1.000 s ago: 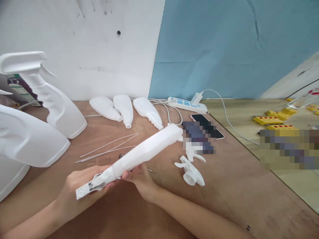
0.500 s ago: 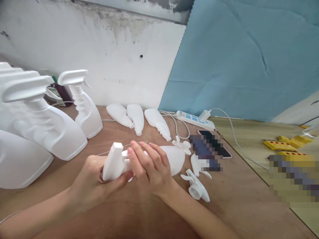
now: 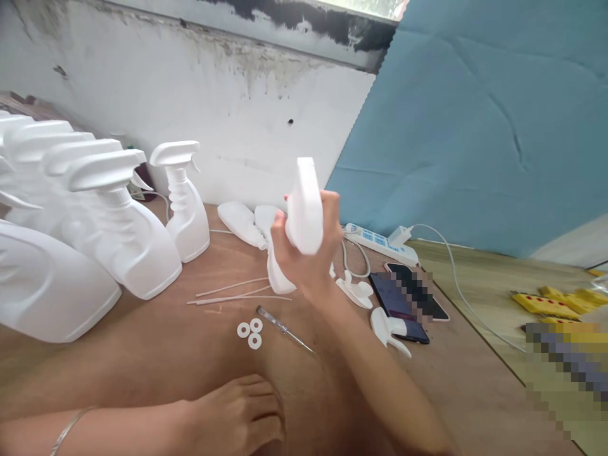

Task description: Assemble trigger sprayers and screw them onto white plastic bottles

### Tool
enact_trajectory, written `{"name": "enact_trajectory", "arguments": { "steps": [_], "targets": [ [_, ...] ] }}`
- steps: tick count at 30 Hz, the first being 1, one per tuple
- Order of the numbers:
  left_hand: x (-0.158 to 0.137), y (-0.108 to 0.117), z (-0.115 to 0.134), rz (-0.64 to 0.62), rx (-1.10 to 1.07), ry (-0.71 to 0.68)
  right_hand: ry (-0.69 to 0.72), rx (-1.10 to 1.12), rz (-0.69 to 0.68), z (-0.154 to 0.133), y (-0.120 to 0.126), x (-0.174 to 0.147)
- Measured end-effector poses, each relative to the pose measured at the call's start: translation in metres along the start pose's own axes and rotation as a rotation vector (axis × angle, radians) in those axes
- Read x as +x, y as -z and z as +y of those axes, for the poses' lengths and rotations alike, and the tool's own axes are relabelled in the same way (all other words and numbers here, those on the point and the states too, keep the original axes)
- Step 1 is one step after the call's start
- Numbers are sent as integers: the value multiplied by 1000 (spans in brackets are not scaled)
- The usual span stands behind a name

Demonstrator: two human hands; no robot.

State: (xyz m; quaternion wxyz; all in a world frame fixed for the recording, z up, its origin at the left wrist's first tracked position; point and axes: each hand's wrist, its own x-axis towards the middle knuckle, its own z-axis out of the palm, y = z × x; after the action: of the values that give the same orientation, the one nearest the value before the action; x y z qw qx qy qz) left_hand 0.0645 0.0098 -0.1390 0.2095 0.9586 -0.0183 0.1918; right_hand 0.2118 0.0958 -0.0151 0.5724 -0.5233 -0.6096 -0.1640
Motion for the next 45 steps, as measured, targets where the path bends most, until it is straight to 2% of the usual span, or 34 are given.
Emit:
{"name": "enact_trajectory", "arguments": {
  "steps": [3,9,11,16,20,24,32,39,42,45],
  "targets": [
    [-4,-4,-5,-46,17,-51,-118,113,27,-1,-36,12],
    [-9,-13,-11,-63,106,-66,-366,198,-42,-1,-101,24],
    [-10,-17,-12,-55,144,-79,-365,210,-52,-5,-117,23],
    [-13,-19,-12,-57,187,-84,-262,225,-19,-10,-157,16],
    [-13,-17,-14,-57,184,-88,-317,303,-6,-14,-183,14],
    [-14,-18,-14,-46,158,-85,-358,344,-37,-24,-198,13],
    [-13,-19,-13,-13,140,-75,-421,381,-79,-36,-197,7],
    [-13,-3,-8,-106,121,-66,-422,352,-144,-37,-179,-4],
    [-11,0,-11,-126,106,-64,-357,286,-129,-45,-157,-7],
    [-8,4,-14,-138,104,-67,-234,219,-144,-55,-109,-7]
  ]
}}
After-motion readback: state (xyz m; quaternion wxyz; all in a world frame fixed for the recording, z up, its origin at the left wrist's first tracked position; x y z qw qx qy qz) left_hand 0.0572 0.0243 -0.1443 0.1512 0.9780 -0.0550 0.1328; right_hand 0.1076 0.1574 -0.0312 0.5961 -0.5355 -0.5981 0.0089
